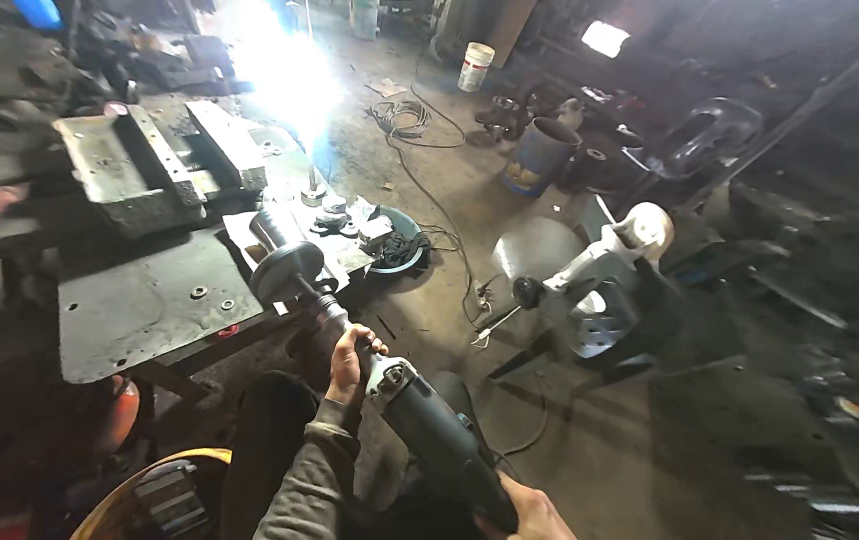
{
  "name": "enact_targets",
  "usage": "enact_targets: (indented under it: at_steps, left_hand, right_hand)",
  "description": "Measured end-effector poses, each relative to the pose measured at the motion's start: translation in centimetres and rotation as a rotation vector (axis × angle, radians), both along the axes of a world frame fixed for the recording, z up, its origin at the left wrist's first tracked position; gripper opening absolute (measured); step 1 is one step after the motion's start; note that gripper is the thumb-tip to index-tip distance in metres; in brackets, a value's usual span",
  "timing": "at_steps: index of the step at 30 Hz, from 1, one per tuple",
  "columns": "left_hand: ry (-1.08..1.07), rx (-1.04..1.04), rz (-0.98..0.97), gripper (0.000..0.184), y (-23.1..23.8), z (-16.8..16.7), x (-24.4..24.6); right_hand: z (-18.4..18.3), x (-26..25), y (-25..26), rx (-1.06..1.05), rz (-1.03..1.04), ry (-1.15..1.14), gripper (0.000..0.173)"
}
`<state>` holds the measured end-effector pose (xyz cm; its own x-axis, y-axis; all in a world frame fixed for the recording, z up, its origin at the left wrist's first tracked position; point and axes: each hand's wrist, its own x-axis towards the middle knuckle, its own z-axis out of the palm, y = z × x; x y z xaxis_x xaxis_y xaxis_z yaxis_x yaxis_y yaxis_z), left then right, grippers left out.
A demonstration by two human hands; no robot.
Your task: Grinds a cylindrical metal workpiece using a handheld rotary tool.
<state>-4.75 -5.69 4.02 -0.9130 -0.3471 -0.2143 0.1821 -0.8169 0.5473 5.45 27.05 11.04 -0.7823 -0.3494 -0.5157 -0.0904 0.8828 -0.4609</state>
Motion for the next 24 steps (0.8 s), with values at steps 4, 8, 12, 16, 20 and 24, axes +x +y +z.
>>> enact_targets:
  at_steps: [4, 8, 12, 16, 20, 24]
  left_hand:
    - [-0.061, -0.024, -0.03, 0.026, 0.8, 1.0, -1.7]
    - [-0.109, -0.03, -0.071, 0.02, 1.6, 0.3, -3.9]
    - [-0.173, -0.023, -0.166, 0.024, 2.7, -0.1, -6.2]
    - [-0.211, -0.017, -0.202, 0.023, 3.4, -0.8, -7.6]
    - [-0.2, -0.002, -0.222, 0.023, 3.8, -0.2, -7.5]
    - [-0.124, -0.052, -0.161, 0.018, 4.1, 1.4, -5.6]
  right_hand:
    - [0.0, -0.2, 0.1, -0.027, -0.041, 0.0, 0.057]
    - [-0.4, -0.3, 0.2, -0.057, -0.098, -0.011, 0.057]
    - [-0.8, -0.8, 0.5, -0.073, -0.167, -0.014, 0.057]
    - [-0.6, -1.3, 0.8, -0.063, -0.193, 0.001, 0.061]
    - [-0.6, -1.0, 1.5, -0.107, -0.196, 0.027, 0.062]
    - [-0.8, -0.1, 2.5, -0.163, -0.201, 0.04, 0.062]
